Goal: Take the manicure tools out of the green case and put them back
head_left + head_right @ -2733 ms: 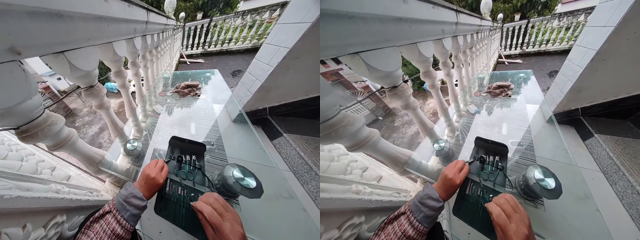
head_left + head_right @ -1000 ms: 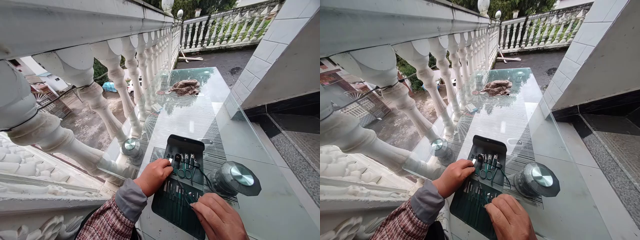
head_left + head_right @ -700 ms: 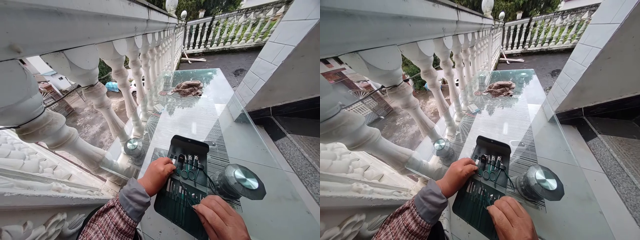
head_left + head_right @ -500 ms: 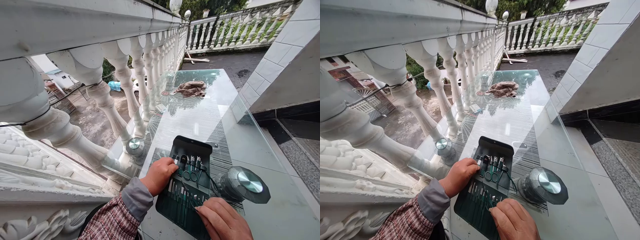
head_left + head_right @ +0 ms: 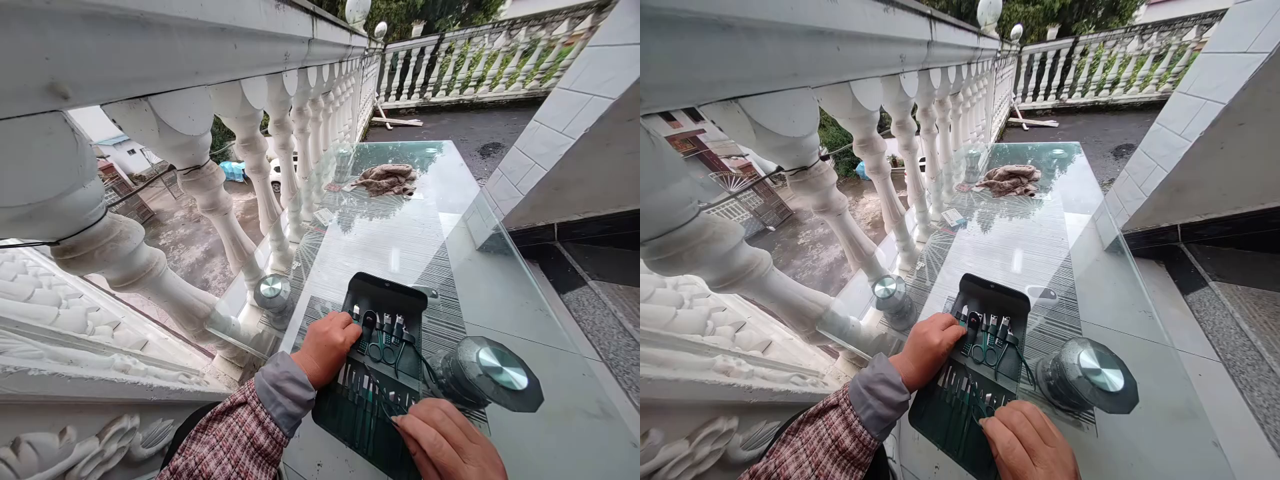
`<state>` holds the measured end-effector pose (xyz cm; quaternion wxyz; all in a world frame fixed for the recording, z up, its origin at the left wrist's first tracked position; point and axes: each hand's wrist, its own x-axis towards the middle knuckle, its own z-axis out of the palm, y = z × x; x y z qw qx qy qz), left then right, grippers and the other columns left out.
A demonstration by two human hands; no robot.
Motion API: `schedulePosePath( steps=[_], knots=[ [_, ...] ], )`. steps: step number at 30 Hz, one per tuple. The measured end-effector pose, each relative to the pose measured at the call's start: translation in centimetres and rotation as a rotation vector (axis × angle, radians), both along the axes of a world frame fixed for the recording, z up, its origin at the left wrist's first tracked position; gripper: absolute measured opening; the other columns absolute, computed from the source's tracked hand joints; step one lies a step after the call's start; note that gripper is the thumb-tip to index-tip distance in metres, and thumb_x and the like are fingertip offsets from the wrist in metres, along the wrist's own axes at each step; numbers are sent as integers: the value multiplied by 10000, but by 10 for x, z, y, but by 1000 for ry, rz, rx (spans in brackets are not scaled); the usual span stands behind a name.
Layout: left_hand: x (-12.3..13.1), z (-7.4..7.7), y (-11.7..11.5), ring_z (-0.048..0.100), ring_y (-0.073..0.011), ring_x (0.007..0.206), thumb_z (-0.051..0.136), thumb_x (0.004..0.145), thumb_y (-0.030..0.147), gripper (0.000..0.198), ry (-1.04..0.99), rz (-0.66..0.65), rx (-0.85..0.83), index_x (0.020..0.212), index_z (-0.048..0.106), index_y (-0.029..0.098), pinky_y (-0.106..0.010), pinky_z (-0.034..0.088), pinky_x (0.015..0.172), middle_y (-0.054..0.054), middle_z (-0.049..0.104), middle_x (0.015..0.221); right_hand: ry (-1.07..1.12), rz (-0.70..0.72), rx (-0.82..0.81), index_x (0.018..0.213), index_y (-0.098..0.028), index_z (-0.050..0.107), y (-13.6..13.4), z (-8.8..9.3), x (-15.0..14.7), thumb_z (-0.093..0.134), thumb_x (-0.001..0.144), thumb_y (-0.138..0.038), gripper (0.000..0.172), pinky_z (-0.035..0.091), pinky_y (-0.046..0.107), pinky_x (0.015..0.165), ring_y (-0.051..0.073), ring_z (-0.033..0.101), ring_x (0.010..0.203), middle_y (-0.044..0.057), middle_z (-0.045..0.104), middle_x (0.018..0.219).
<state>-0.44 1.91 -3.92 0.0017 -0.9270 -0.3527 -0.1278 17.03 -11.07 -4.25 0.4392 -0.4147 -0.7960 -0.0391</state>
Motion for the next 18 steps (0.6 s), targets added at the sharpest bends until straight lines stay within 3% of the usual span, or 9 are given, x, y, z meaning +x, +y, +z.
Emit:
schedulePosePath(
  steps=[9,18],
  knots=[
    [-10,13,2,526,-148,824,424,902,170,177,-64,171,-141,912,600,183,-262,444,750,-26,602,877,3,-49,44,897,-156,617,4,7,4,579,763,-67,165,488,306,702,153,581,718,57,626,744],
    [-9,19,-13,527,-188,779,407,883,113,140,155,57,-5,862,540,152,-301,459,697,-62,593,851,14,-82,23,884,-171,598,27,21,-19,496,802,-45,182,456,292,663,145,537,703,44,592,716]
  ],
)
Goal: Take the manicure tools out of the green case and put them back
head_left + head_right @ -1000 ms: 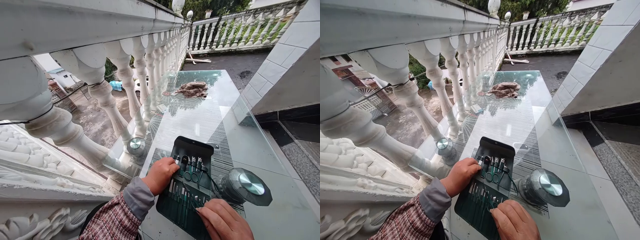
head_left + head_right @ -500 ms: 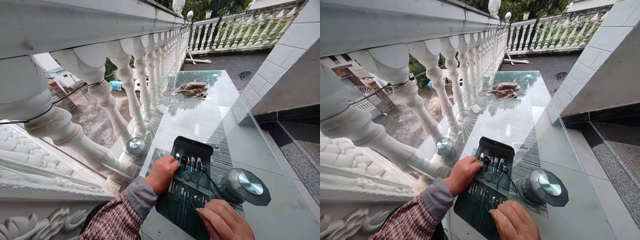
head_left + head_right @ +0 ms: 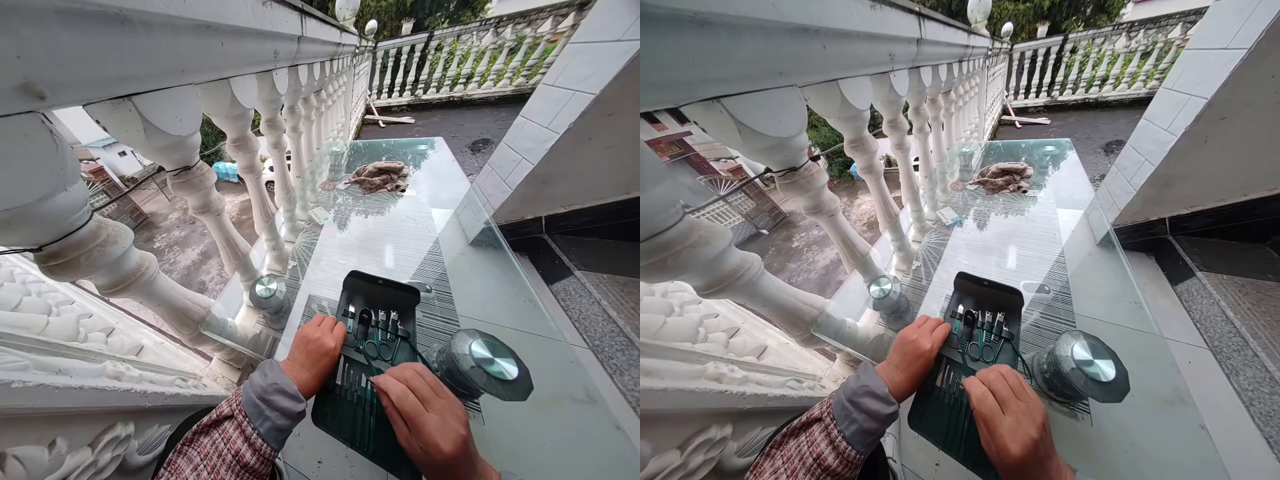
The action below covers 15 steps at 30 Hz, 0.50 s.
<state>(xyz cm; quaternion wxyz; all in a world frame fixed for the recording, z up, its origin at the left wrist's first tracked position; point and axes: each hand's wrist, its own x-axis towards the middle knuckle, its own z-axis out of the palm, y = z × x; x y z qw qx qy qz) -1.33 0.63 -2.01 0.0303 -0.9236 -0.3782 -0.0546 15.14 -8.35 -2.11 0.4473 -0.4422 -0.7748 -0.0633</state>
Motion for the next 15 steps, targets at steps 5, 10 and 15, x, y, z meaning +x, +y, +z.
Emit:
schedulePosePath(
  steps=[5,10,15],
  knots=[
    [-5,4,-6,541,-180,709,447,857,108,108,4,22,-8,815,523,173,-286,434,616,-30,600,760,-61,-40,-37,832,-166,588,9,0,-13,460,838,-74,157,417,285,644,140,502,685,40,572,697],
    [-8,8,-9,559,-172,702,469,844,106,104,10,28,-65,792,520,179,-269,426,597,-12,611,728,-136,-57,-17,801,-163,579,15,-1,-21,437,860,-78,176,392,275,646,136,461,680,34,550,684],
    [-12,13,-9,585,-178,754,466,852,121,105,-41,49,-154,894,538,185,-280,455,658,-12,648,805,-218,-61,-11,791,-146,589,18,-2,-25,398,888,-96,220,389,286,673,143,462,710,48,558,691]
  ],
)
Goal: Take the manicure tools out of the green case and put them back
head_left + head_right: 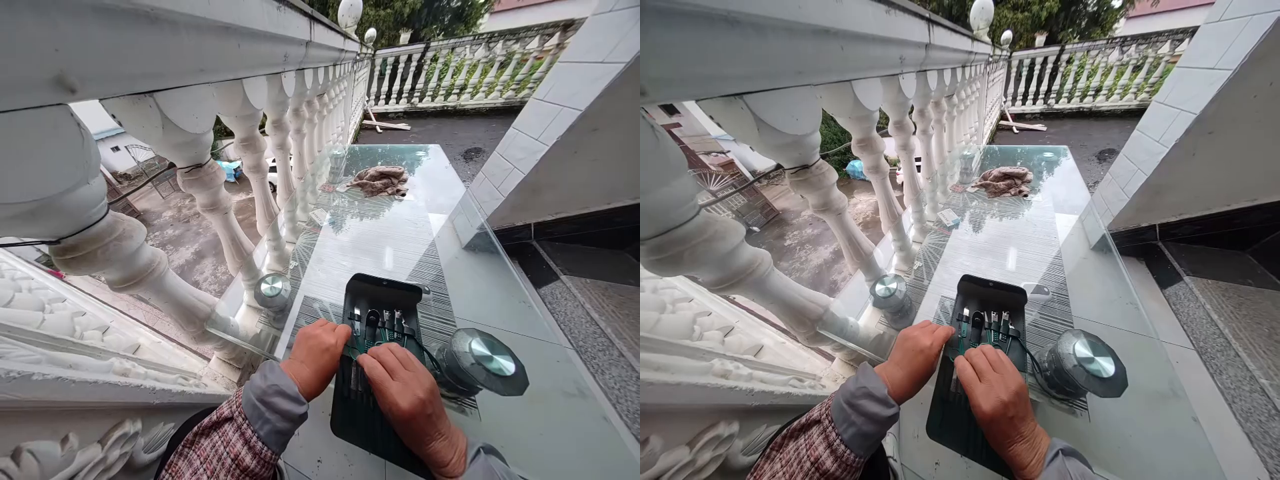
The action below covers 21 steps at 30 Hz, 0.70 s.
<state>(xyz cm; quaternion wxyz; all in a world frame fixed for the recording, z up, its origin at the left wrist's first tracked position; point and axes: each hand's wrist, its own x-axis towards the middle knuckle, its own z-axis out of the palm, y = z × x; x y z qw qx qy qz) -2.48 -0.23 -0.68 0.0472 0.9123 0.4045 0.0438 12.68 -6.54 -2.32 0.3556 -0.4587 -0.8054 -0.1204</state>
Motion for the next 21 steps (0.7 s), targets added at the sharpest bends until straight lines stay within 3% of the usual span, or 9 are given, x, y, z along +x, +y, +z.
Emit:
schedulePosePath(
  steps=[11,21],
  knots=[
    [-1,4,-1,598,-177,781,464,844,115,148,-42,57,-42,947,529,199,-275,458,671,-18,652,815,-91,18,103,796,-139,611,0,3,-8,419,868,-58,221,394,313,682,164,501,748,56,584,697],
    [-2,-1,0,575,-173,762,446,867,141,100,-34,41,-37,863,530,195,-275,449,654,-11,637,815,-100,14,17,678,-147,592,6,-4,-10,386,885,-80,299,324,298,630,159,427,685,48,511,633]
  ],
)
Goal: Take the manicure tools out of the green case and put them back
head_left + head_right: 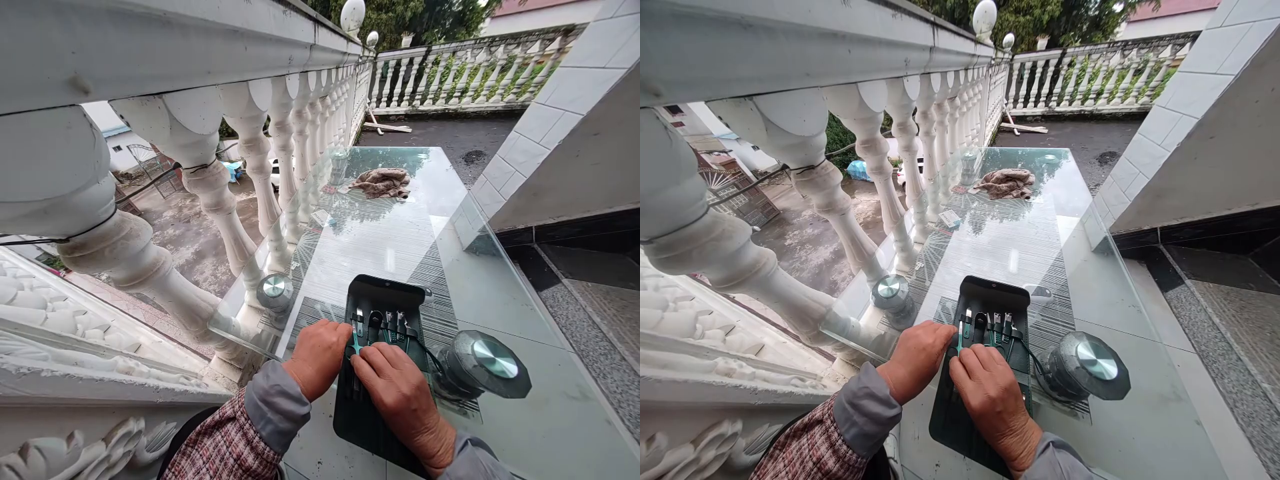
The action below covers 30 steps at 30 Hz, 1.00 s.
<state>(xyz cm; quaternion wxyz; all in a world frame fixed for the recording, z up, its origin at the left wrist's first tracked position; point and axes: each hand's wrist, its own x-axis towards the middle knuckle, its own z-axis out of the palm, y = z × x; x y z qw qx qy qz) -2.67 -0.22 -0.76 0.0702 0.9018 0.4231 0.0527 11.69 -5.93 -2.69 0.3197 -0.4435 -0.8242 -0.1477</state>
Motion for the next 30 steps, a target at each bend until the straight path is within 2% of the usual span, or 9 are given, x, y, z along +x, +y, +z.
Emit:
schedulePosePath(
  steps=[5,10,14,19,25,30],
  knots=[
    [0,0,0,556,-171,778,439,879,169,110,26,-9,9,828,534,190,-276,442,667,-19,610,811,9,-22,-124,623,-168,553,4,-6,2,371,909,-136,341,298,274,598,140,380,633,28,480,621],
    [2,3,0,546,-179,810,452,872,192,98,64,-2,-9,830,541,190,-286,445,682,-24,597,846,85,-3,-239,690,-183,581,5,-7,4,413,902,-178,271,321,268,615,145,421,677,22,508,648],
    [3,3,0,547,-184,828,440,874,200,124,72,27,-27,831,556,193,-286,445,690,-23,596,850,169,-42,-310,733,-186,585,4,-7,0,428,895,-191,225,353,280,632,159,459,719,31,530,688],
    [2,2,1,555,-184,869,430,878,190,177,5,29,-94,975,574,223,-289,450,730,-15,604,888,265,-76,-364,725,-191,575,2,-9,-5,424,891,-178,225,376,295,644,165,476,730,29,543,696],
    [1,6,2,551,-191,911,494,852,209,172,-13,115,-148,1000,581,216,-304,448,789,-29,591,937,362,-94,-348,768,-193,583,5,-11,-4,405,896,-160,222,388,289,640,156,501,721,26,577,724],
    [-4,6,3,544,-190,927,511,851,248,177,-35,78,-167,1019,561,218,-296,443,790,-21,587,948,340,-157,-300,793,-186,573,9,-18,-2,412,887,-150,190,406,287,675,159,518,746,32,583,767]
  ],
)
